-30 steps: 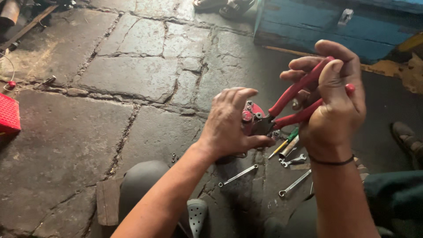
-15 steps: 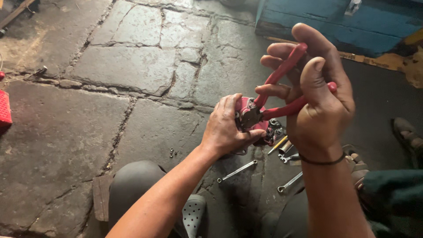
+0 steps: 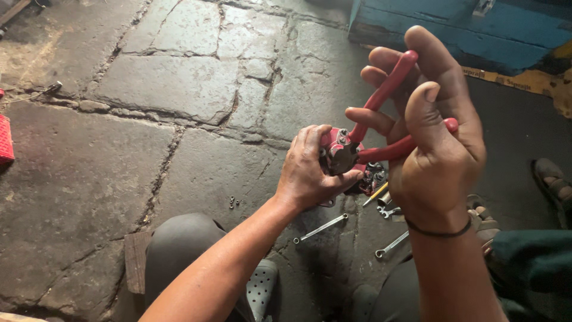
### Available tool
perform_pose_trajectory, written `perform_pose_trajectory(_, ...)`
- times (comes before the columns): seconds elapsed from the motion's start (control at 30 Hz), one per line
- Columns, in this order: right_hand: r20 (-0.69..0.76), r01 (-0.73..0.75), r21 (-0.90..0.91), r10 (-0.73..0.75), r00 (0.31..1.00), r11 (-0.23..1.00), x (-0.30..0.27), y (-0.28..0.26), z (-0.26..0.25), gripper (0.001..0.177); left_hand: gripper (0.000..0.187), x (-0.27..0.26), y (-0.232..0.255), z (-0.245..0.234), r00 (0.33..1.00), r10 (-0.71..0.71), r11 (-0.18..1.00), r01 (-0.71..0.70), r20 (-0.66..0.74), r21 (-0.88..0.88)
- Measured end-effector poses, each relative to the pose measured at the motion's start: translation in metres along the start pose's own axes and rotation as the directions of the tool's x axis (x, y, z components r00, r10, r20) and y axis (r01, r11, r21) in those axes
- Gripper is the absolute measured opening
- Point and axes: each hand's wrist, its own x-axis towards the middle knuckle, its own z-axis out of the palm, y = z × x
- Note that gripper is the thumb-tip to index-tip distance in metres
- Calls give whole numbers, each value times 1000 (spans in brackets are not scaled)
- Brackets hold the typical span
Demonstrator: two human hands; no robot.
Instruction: The person sits on the floor and works on a red cylindrical mechanical component. They use a wrench to loosen bolts and then use pliers to remove small metal pins from the assembly. The removed pins are placed on the floor next to the part.
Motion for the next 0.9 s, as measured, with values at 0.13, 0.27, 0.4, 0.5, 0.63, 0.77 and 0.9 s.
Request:
perform_pose_trajectory(0.13, -40, -24, -5, 24, 999, 1000, -2, 1, 2, 51, 89, -1, 0, 0, 1000, -18, 1000, 18, 7, -11)
perform_pose_trajectory(0.27, -76, 47, -1, -47, 996, 999, -4, 12, 3, 40, 88, -3, 0, 2, 1000, -29, 998, 29, -5, -47)
perform_pose_trajectory(0.4, -52, 183, -216, -198, 979, 959, -5, 21, 5, 32, 103, -13, 5, 9, 984, -105, 990, 90, -145, -107)
perform_pose_trajectory(0.5, -37, 175, -151, -183, 982, 973, 0, 24, 5, 28, 92, -15, 3, 8, 984, -168, 976, 158, -59, -153)
perform_pose_trajectory(0.63, -10, 94, 16, -93, 996, 995, 6, 21, -1, 26, 77, -11, -2, 4, 998, -62, 983, 57, -19, -175)
perform_pose_trajectory(0.77, 106, 111, 59, -116, 988, 992, 7, 24, -5, 21, 72, -9, -6, 2, 999, -41, 982, 45, 30, -181)
perform_pose_trajectory(0.9, 199, 7, 196, -47, 979, 981, 17, 22, -17, 29, 75, -8, -7, 2, 995, -82, 974, 93, 58, -206)
